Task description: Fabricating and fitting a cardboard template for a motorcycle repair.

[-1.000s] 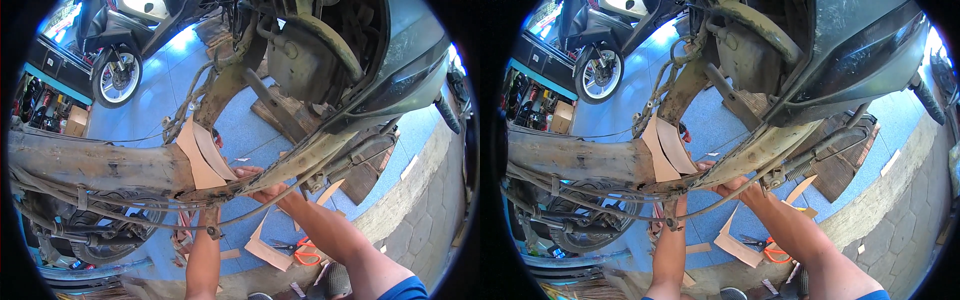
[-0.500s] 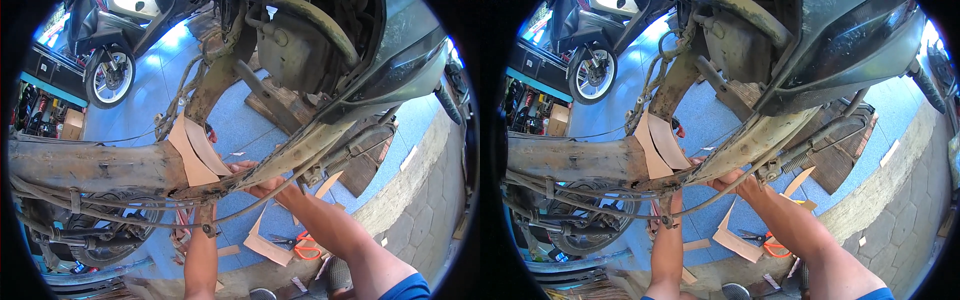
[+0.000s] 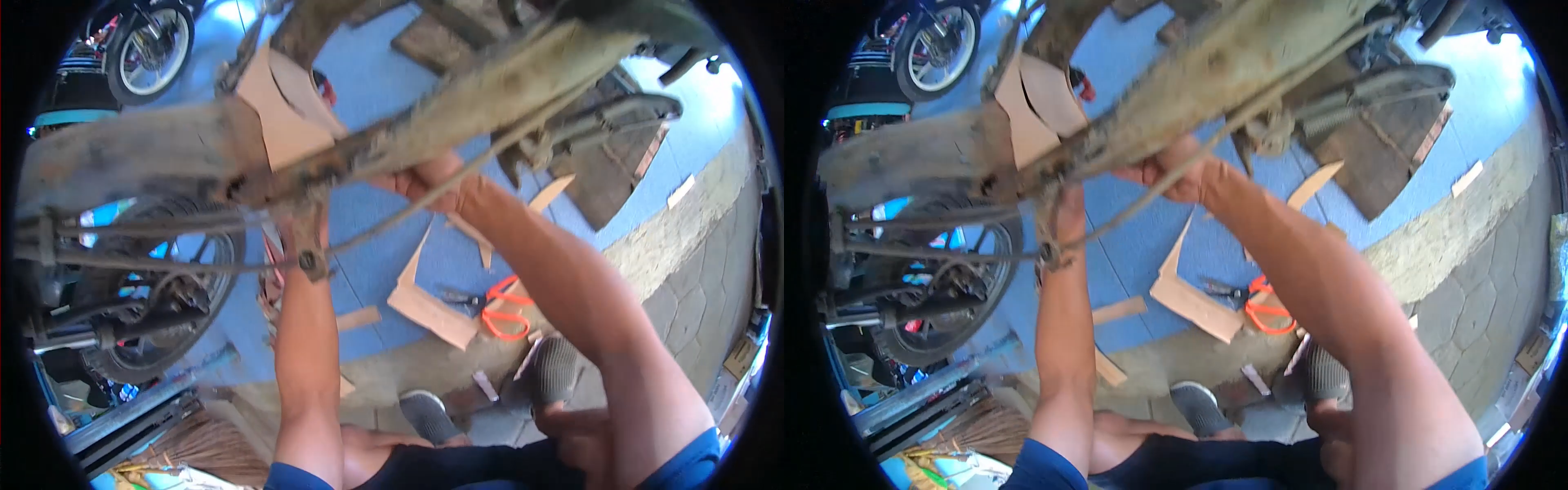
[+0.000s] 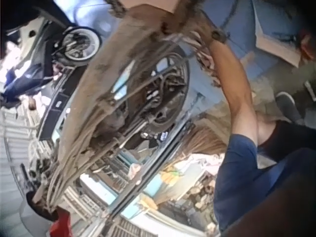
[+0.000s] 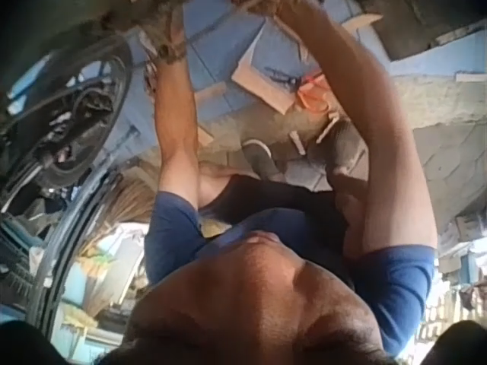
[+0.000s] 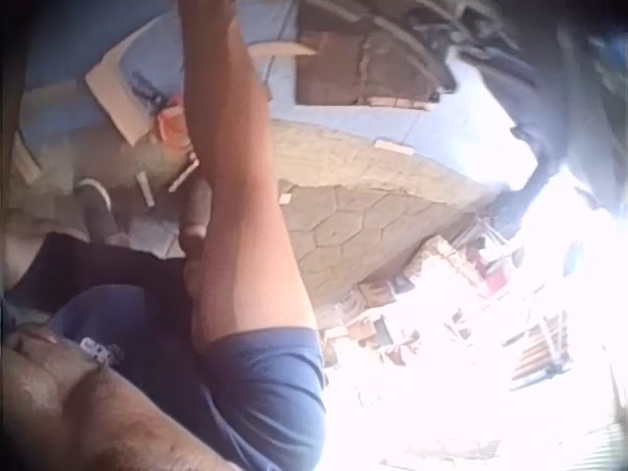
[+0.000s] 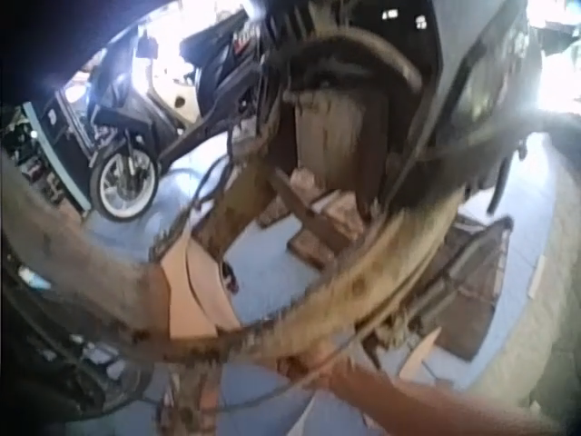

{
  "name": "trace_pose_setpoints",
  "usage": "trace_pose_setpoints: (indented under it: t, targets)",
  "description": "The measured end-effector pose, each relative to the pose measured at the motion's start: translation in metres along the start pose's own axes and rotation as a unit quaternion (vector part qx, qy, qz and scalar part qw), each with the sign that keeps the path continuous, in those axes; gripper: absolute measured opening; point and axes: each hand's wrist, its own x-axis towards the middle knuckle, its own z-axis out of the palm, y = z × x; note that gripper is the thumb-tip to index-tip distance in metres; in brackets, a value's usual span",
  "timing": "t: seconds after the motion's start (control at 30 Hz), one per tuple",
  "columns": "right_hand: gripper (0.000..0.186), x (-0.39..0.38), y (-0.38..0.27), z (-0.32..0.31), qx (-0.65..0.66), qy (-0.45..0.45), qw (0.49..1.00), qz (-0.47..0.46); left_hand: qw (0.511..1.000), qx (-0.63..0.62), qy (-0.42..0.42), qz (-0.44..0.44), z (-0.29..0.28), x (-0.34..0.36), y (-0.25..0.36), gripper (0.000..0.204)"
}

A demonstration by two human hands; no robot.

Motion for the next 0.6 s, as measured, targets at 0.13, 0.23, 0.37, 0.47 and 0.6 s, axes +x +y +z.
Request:
trace_pose_setpoints:
  t: [0.13,0.23,0.37,0.47,0.6]
  targets:
    - [0.038,-0.003,0.006,0.028,0.025,-0.017,0.999,0.020,0.883,-0.458,-0.083,-0.060,-0.038,0.026,-0.003,0.051]
    - [0.038,-0.025,0.008,0.038,-0.088,0.038,0.995,0.000,0.536,-0.837,-0.091,-0.065,-0.029,0.040,-0.011,0.044]
    - [0.040,-0.048,0.016,0.042,-0.183,0.038,0.982,-0.010,0.331,-0.939,-0.056,-0.072,-0.016,0.035,-0.011,0.046]
    - [0.048,-0.051,0.011,0.046,-0.158,0.011,0.987,0.015,0.318,-0.943,-0.073,-0.059,-0.014,0.036,-0.037,0.042]
    - [0.070,-0.055,0.008,0.043,-0.145,-0.039,0.987,0.051,0.305,-0.943,-0.127,-0.041,-0.013,0.039,-0.073,0.042]
